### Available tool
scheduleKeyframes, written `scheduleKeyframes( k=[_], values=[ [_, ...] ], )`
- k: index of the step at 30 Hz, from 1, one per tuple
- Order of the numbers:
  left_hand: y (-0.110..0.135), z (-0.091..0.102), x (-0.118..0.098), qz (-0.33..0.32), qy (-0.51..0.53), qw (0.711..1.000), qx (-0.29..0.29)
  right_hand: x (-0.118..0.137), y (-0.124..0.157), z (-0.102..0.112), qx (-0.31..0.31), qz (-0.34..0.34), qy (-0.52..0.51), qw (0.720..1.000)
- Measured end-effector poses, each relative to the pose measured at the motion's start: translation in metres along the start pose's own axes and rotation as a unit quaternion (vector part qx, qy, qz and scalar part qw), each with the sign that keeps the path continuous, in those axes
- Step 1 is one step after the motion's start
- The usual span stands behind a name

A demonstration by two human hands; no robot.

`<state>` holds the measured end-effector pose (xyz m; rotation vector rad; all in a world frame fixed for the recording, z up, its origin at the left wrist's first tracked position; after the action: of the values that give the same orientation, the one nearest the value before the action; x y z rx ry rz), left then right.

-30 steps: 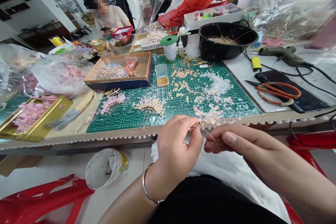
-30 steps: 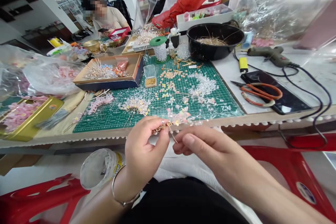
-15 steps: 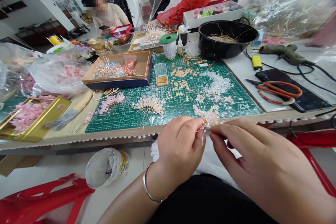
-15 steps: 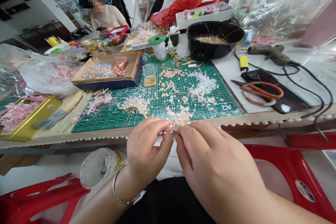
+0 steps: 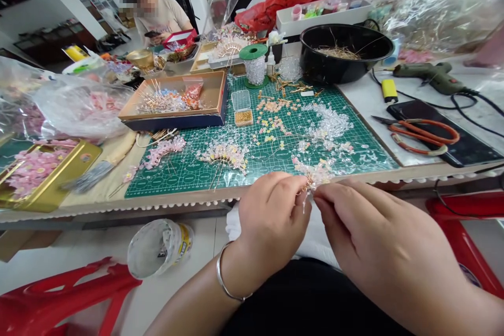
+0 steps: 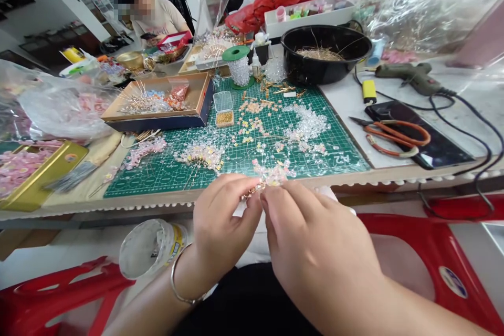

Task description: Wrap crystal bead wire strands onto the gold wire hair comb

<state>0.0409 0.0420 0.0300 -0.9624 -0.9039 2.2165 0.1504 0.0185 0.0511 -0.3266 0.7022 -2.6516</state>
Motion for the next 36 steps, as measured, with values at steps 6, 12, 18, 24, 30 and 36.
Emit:
scheduleKeyframes(
  k=[6, 12, 18, 24, 30, 36],
  values=[
    [-0.003, 0.003, 0.003, 0.032, 0.032, 0.999, -0.011, 0.000, 0.007, -0.001, 0.032, -0.001, -0.097, 0.995],
    [-0.003, 0.006, 0.010, 0.071, 0.058, 0.996, -0.019, -0.006, 0.017, -0.004, 0.081, -0.046, -0.173, 0.981],
    [-0.007, 0.013, 0.006, 0.053, 0.054, 0.997, -0.023, -0.038, 0.024, -0.019, 0.167, -0.177, -0.338, 0.909],
    [-0.006, 0.008, -0.006, 0.012, 0.041, 0.999, 0.009, -0.049, 0.030, -0.057, 0.214, -0.323, -0.495, 0.778],
    [-0.004, 0.007, -0.004, 0.024, 0.038, 0.999, 0.018, -0.027, 0.025, -0.067, 0.226, -0.307, -0.573, 0.726],
    [-0.001, 0.008, -0.002, 0.014, 0.038, 0.999, 0.006, -0.040, 0.028, -0.055, 0.174, -0.323, -0.512, 0.777]
  ],
)
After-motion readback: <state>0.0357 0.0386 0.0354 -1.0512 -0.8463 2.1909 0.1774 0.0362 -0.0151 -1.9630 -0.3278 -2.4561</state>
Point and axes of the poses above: each hand's wrist, its own y-axis away from the middle knuckle, its own z-axis out of the back of the hand, x = y × z, the point moved 8 cm from there along -y, towards the middle knuckle, and after that the axes turned 3 degrees about -z, right-handed, at the moved point
